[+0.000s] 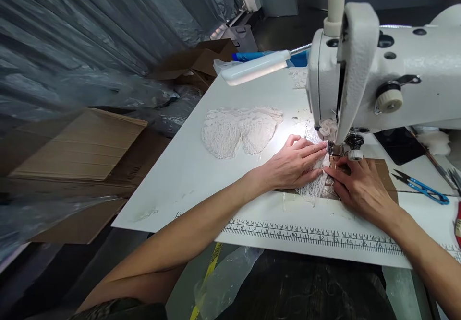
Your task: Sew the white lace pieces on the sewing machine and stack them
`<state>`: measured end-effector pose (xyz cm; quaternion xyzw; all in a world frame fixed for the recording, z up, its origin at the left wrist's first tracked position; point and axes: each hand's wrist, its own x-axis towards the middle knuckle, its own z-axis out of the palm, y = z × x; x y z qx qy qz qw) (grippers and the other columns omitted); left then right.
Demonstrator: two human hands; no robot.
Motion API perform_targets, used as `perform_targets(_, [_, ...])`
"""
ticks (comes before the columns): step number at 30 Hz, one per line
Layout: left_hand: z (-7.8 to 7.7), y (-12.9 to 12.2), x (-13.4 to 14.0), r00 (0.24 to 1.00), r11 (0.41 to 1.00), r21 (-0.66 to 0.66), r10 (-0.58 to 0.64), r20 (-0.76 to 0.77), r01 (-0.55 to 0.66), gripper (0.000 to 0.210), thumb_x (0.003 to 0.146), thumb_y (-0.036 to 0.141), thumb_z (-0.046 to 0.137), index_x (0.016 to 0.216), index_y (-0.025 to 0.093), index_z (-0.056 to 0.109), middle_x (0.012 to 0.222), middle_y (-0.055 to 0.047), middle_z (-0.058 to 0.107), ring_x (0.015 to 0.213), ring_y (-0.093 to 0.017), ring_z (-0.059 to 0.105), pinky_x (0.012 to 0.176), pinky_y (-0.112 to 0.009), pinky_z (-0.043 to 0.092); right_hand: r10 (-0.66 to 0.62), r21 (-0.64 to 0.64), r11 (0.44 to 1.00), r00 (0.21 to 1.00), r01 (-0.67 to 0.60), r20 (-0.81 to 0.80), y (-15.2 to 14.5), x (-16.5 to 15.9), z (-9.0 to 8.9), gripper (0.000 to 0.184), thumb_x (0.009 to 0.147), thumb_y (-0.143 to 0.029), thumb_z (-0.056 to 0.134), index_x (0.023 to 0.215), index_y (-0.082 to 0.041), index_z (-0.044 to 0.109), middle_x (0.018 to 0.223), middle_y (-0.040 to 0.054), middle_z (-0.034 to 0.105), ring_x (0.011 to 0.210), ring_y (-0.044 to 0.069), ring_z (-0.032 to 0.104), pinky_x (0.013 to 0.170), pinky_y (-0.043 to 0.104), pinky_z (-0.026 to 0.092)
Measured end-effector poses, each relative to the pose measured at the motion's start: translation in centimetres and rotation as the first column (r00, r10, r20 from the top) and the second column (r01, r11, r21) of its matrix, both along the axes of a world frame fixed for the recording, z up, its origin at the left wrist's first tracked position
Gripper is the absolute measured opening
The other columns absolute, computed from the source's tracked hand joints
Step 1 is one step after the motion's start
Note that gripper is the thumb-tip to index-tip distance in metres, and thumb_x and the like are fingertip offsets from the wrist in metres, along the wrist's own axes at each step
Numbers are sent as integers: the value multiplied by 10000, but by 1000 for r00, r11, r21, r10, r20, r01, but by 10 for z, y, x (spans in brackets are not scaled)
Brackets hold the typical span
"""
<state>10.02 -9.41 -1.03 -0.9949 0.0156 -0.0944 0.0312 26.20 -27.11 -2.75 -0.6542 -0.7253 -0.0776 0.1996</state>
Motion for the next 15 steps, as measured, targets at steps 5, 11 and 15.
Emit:
perform_targets(5, [1, -2, 1, 1000, 999, -50, 18, 5, -18, 520, 1060, 441, 311, 1281, 82, 615, 1431, -153, 585, 1059, -283, 585, 971, -471, 402, 4, 32, 999, 1000, -5, 12, 1, 0, -1, 352, 970, -238, 487, 1252, -293, 690, 1081, 104, 647, 965, 278, 534, 814, 425, 419])
perform_targets(11, [6, -13, 3, 996, 991, -97, 92, -10, -92, 485, 1052, 415, 320, 1220, 89, 637, 1408, -159, 597, 1042, -277, 593, 996, -496, 397, -6, 36, 999, 1000, 6, -5, 1, 0, 0, 297, 992, -267, 477, 1154, -262, 726, 1049, 103, 650, 924, 260, 559, 789, 407, 435])
perform_targets(15, [6, -16, 3, 993, 984, -131, 121, -10, -121, 452, 1039, 415, 359, 1200, 107, 648, 1409, -157, 594, 1048, -284, 588, 984, -515, 401, -10, 9, 1000, 1000, 10, -24, 2, 1, 0, 317, 998, -298, 468, 1176, -273, 730, 1060, 108, 651, 950, 275, 574, 803, 431, 450])
